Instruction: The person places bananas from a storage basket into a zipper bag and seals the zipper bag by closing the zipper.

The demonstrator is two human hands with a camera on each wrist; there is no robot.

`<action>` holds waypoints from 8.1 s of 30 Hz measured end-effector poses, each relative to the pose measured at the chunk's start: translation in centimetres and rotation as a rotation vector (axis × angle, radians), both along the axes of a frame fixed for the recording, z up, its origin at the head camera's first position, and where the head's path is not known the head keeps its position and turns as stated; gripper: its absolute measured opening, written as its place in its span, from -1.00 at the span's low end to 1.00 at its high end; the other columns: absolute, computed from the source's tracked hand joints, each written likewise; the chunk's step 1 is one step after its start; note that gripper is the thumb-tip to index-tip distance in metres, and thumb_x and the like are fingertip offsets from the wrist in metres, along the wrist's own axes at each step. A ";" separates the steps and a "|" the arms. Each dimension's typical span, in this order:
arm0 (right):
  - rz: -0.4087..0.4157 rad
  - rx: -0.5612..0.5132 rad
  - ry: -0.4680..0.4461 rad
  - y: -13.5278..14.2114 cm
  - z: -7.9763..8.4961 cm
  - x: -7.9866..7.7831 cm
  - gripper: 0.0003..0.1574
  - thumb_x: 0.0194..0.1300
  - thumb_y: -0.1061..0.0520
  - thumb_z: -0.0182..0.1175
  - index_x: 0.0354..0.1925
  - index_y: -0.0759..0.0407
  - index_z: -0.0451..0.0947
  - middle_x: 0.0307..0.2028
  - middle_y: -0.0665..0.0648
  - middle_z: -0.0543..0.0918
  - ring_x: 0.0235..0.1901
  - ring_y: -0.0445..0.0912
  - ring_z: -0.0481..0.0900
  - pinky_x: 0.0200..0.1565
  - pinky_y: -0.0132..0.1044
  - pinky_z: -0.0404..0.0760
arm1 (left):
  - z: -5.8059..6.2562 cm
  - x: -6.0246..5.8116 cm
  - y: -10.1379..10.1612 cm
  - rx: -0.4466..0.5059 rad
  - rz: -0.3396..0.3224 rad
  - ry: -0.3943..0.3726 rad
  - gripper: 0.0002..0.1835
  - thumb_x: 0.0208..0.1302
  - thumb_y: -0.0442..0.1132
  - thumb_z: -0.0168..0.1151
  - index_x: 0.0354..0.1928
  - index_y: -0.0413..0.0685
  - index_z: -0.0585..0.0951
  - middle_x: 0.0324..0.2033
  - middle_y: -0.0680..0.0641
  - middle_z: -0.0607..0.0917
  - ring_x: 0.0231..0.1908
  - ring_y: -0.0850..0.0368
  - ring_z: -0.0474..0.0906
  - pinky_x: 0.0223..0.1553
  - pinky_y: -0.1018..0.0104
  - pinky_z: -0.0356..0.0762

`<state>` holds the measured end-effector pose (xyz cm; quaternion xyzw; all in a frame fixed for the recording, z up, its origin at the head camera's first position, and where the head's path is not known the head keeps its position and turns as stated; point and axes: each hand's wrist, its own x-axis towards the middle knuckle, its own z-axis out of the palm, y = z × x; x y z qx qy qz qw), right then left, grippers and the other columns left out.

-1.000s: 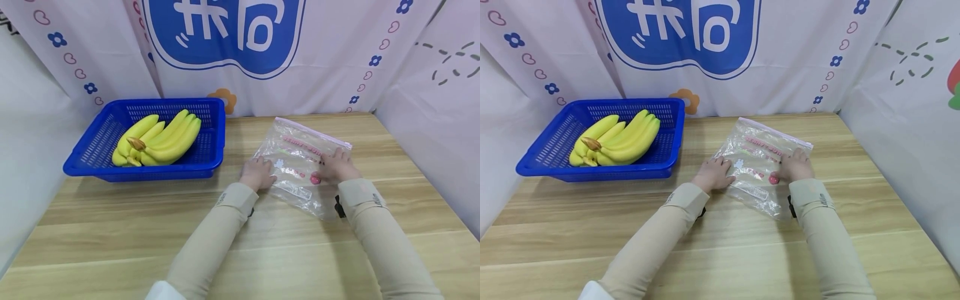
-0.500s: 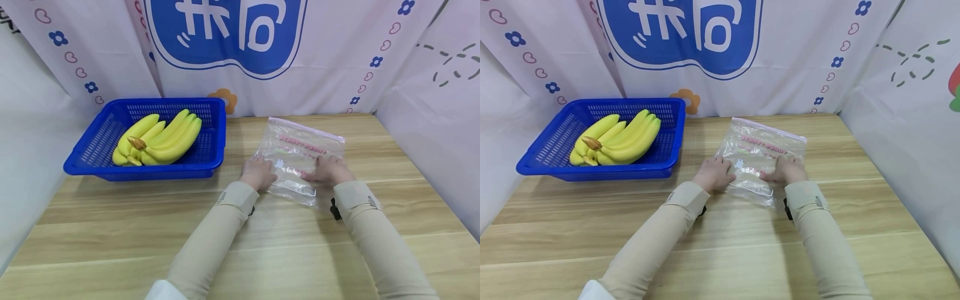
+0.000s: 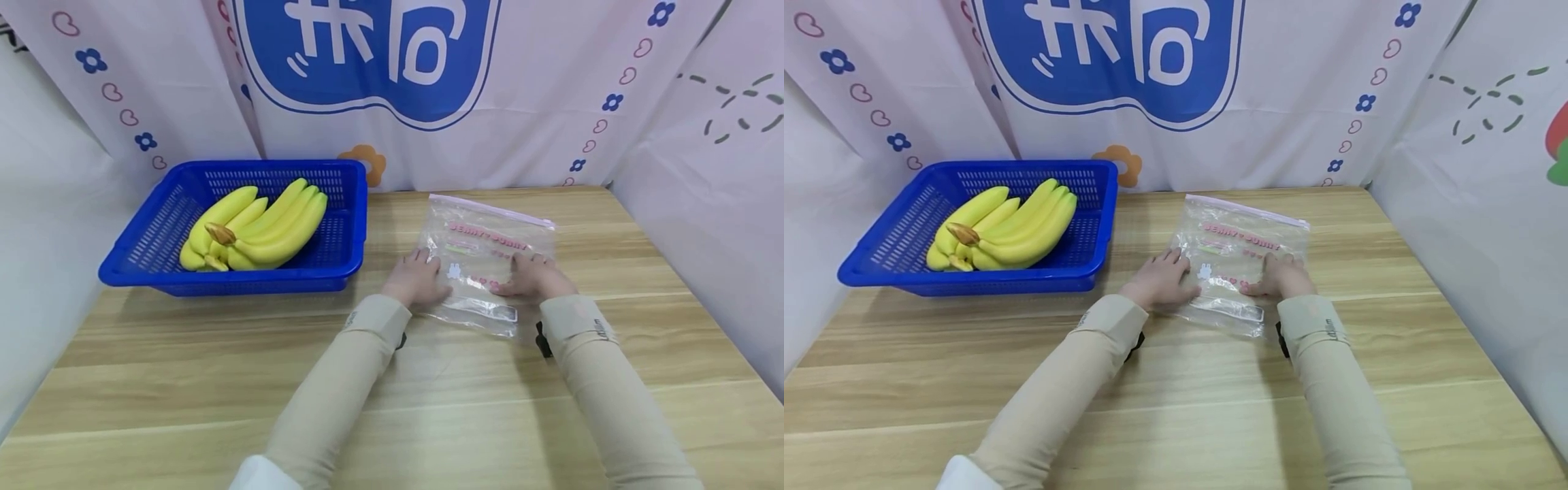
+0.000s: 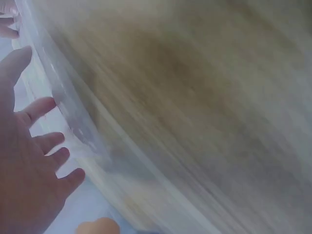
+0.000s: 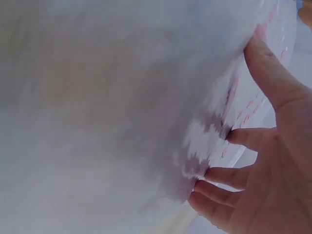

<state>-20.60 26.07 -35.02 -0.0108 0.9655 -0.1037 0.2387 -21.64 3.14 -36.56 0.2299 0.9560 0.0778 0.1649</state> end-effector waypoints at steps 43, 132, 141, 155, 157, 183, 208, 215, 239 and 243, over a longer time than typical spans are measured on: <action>0.108 -0.059 0.037 1.1 -0.3 -1.0 0.24 0.12 -0.17 0.32 0.43 0.41 -0.11 0.33 0.70 -0.06 0.30 0.62 -0.05 0.22 0.48 0.10 | 0.1 -0.2 -1.4 0.047 -0.074 -0.127 -0.36 0.42 0.12 -0.06 0.46 0.14 0.16 0.51 -0.03 -0.01 0.51 -0.02 -0.14 0.48 -0.15 -0.16; 0.005 -0.035 0.119 -1.1 -1.9 -0.5 0.01 0.32 -0.20 0.11 0.39 0.45 0.02 0.33 0.61 0.11 0.31 0.52 0.02 0.31 0.40 0.02 | -1.2 1.4 0.9 -0.182 -0.047 0.258 -0.54 0.50 0.04 -0.22 0.23 -0.02 0.45 0.17 -0.17 0.51 0.17 -0.06 0.44 0.18 0.13 0.49; 0.000 -0.063 0.093 -0.9 -1.9 -0.8 0.02 0.33 -0.17 0.12 0.42 0.41 -0.05 0.33 0.68 -0.01 0.31 0.58 -0.04 0.28 0.43 0.04 | -1.5 0.1 -1.0 -0.092 0.070 0.255 -0.39 0.49 0.09 -0.21 0.43 -0.09 0.19 0.37 -0.28 0.25 0.39 -0.19 0.17 0.36 -0.02 0.27; 0.037 -0.140 0.070 0.0 -1.3 -0.4 0.03 0.29 -0.12 0.19 0.44 0.34 -0.05 0.36 0.66 -0.11 0.32 0.57 -0.09 0.22 0.49 0.09 | -1.4 -0.1 -2.1 -0.018 0.123 0.208 -0.37 0.43 0.10 -0.07 0.42 -0.01 0.20 0.44 -0.27 0.13 0.43 -0.25 0.06 0.41 -0.11 0.13; 0.042 -0.146 0.067 0.2 -1.3 -0.5 0.02 0.28 -0.11 0.20 0.44 0.33 -0.04 0.37 0.65 -0.12 0.32 0.57 -0.10 0.21 0.50 0.08 | -1.3 -0.1 -2.1 -0.028 0.119 0.211 -0.34 0.40 0.12 -0.03 0.43 0.00 0.18 0.46 -0.25 0.11 0.44 -0.25 0.04 0.40 -0.12 0.13; 0.051 -0.188 0.098 0.1 -1.4 -0.6 0.03 0.25 -0.06 0.24 0.44 0.33 -0.04 0.36 0.65 -0.10 0.33 0.57 -0.09 0.25 0.47 0.03 | -0.5 -0.4 -2.6 -0.052 0.095 0.112 -0.39 0.37 0.15 0.02 0.37 0.07 0.31 0.29 -0.27 0.37 0.31 -0.21 0.28 0.33 -0.06 0.27; 0.023 -0.058 0.157 -1.5 -1.4 -0.5 -0.16 0.41 -0.14 -0.05 0.38 0.41 0.07 0.28 0.64 0.20 0.21 0.57 0.15 0.24 0.37 0.18 | -1.2 -0.4 -1.6 -0.117 0.097 0.229 -0.36 0.29 0.27 0.05 0.25 0.03 0.46 0.12 -0.22 0.52 0.12 -0.18 0.47 0.07 0.04 0.52; -0.022 -0.057 0.104 -2.0 -1.0 -0.3 0.04 0.33 -0.26 0.06 0.39 0.44 -0.02 0.21 0.68 0.24 0.21 0.53 0.15 0.24 0.36 0.17 | -1.2 -0.3 -1.4 -0.156 0.096 0.233 -0.28 0.28 0.35 -0.03 0.33 0.08 0.38 0.16 -0.21 0.50 0.13 -0.19 0.46 0.06 -0.02 0.52; -0.007 -0.075 0.038 -2.2 -1.0 -0.6 0.06 0.31 -0.18 0.13 0.41 0.43 -0.10 0.29 0.73 0.01 0.30 0.57 -0.08 0.31 0.41 0.00 | -1.2 -0.9 -2.7 -0.018 0.203 0.106 -0.31 0.43 0.15 -0.12 0.43 -0.11 0.16 0.42 -0.24 0.18 0.42 -0.19 0.10 0.42 -0.06 0.11; -0.006 -0.074 0.035 -2.3 -0.9 -0.5 0.06 0.31 -0.18 0.13 0.41 0.42 -0.11 0.29 0.74 -0.02 0.30 0.59 -0.10 0.30 0.42 0.01 | -1.0 -0.8 -2.7 0.011 0.184 0.073 -0.32 0.44 0.10 -0.11 0.47 -0.06 0.11 0.48 -0.22 0.06 0.47 -0.20 -0.04 0.47 -0.07 -0.02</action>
